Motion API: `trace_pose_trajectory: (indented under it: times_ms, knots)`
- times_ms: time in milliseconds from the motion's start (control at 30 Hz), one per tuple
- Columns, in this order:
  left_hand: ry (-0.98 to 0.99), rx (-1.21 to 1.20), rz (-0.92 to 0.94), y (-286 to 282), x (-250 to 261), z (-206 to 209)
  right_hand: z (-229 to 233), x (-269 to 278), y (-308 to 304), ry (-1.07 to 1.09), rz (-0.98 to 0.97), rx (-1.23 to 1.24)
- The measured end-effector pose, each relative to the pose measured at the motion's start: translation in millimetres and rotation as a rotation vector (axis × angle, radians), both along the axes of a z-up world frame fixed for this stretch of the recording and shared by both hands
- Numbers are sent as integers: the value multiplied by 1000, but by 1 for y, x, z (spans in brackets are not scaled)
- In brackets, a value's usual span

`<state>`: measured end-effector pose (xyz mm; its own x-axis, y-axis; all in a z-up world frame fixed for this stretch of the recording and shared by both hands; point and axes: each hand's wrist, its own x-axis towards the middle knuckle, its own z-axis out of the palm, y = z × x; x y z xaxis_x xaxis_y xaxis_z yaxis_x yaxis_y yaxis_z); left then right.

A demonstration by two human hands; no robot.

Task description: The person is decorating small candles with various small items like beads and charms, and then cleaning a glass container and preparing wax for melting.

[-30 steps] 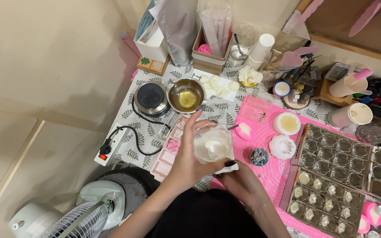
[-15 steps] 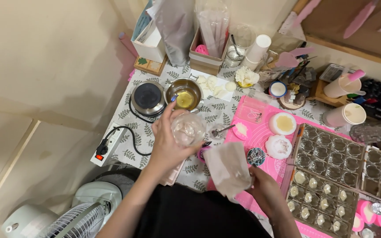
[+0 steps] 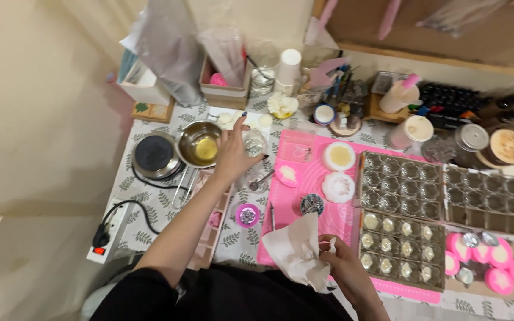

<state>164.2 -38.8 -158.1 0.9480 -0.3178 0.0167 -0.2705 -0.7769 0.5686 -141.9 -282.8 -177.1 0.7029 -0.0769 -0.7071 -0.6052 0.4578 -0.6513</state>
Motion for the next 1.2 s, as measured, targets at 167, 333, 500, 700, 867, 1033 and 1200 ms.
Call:
trace_pose_trajectory:
  times_ms: [167, 333, 500, 700, 867, 1033, 1200]
  knots:
    - [99, 133, -21, -12, 7, -22, 6, -9, -15, 87, -8, -24]
    - [146, 164, -27, -9, -9, 14, 27, -4, -18, 100, 15, -39]
    - [20, -257, -184, -11, -87, 54, 55, 33, -8, -36, -22, 113]
    - [388, -780, -140, -47, -194, 94, 32, 63, 25, -84, -166, 371]
    - [346, -809, 255, -38, -188, 93, 107, 71, 72, -145, -44, 565]
    - [528, -1151, 335, -20, -203, 16, 98, 63, 88, -433, 259, 85]
    - [1156, -1551, 157, -3, -211, 41, 82, 62, 79, -895, 382, -1168]
